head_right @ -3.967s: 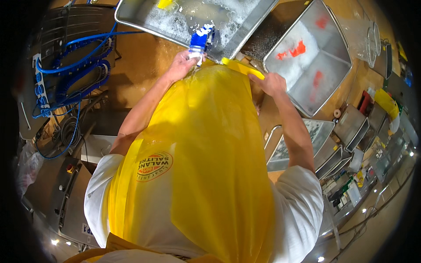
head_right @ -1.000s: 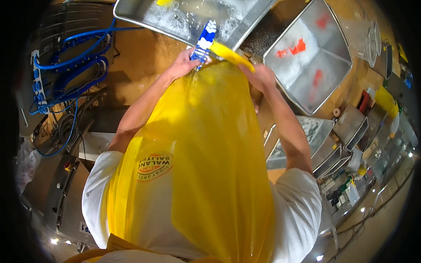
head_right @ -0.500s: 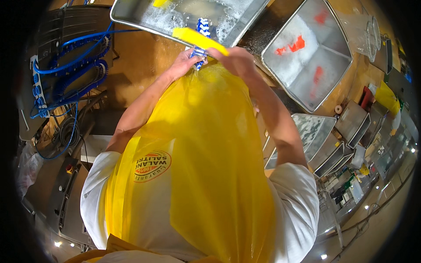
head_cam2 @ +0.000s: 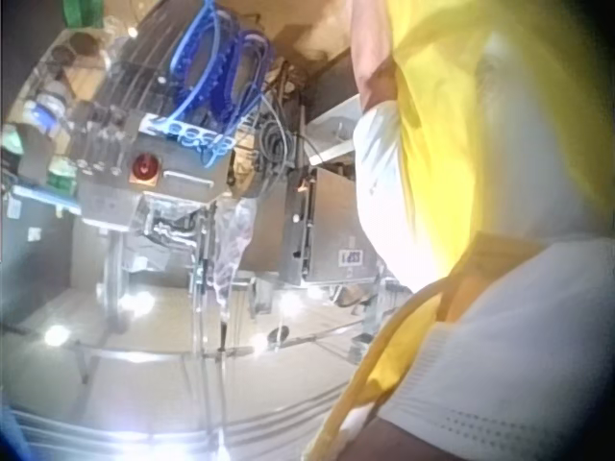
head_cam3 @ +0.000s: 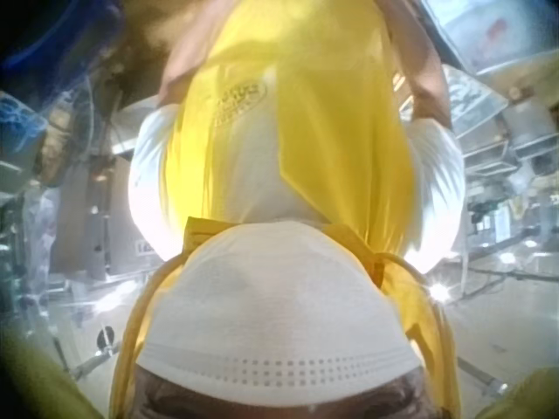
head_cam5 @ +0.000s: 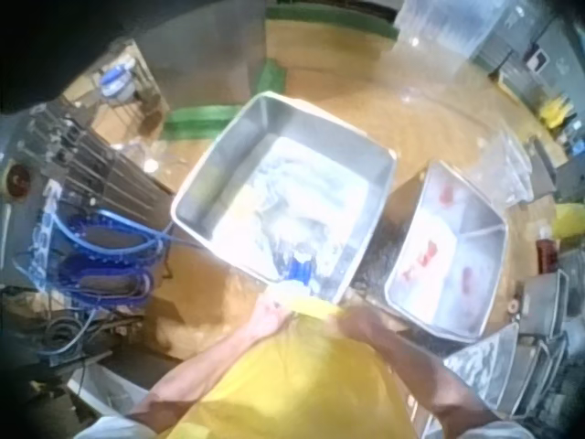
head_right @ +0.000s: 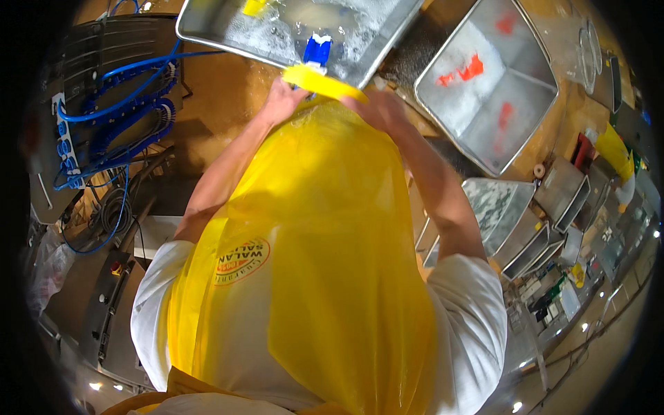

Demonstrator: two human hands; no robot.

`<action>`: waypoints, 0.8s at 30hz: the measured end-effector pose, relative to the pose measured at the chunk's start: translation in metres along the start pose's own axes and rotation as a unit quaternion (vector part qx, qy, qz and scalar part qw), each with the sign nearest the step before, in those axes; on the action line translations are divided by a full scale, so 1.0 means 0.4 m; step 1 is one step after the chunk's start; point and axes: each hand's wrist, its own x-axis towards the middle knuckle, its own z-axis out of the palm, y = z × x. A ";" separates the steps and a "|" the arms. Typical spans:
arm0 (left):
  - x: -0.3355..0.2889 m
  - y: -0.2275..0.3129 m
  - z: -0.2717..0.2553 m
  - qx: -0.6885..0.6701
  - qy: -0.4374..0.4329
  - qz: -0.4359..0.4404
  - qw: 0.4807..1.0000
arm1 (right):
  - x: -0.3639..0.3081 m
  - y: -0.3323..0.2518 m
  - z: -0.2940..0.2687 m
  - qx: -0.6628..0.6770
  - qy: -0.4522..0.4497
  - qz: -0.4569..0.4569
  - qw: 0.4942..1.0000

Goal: The person scrubs a small blue and white plastic part with a yellow brush over a metal sink filled with soapy water. The person repeatedly rinses the part and continues scrubbing it throughout the clip.

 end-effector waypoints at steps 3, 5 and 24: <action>-0.038 -0.020 -0.018 -0.148 -0.041 0.015 0.988 | -0.100 0.181 -0.046 -0.138 -0.155 0.179 0.962; -0.065 0.020 -0.036 -0.152 -0.087 -0.029 0.984 | -0.190 0.232 -0.055 -0.135 -0.045 0.139 0.980; -0.003 -0.120 0.035 0.109 0.049 0.181 0.976 | -0.049 0.050 -0.099 0.002 -0.105 0.151 0.983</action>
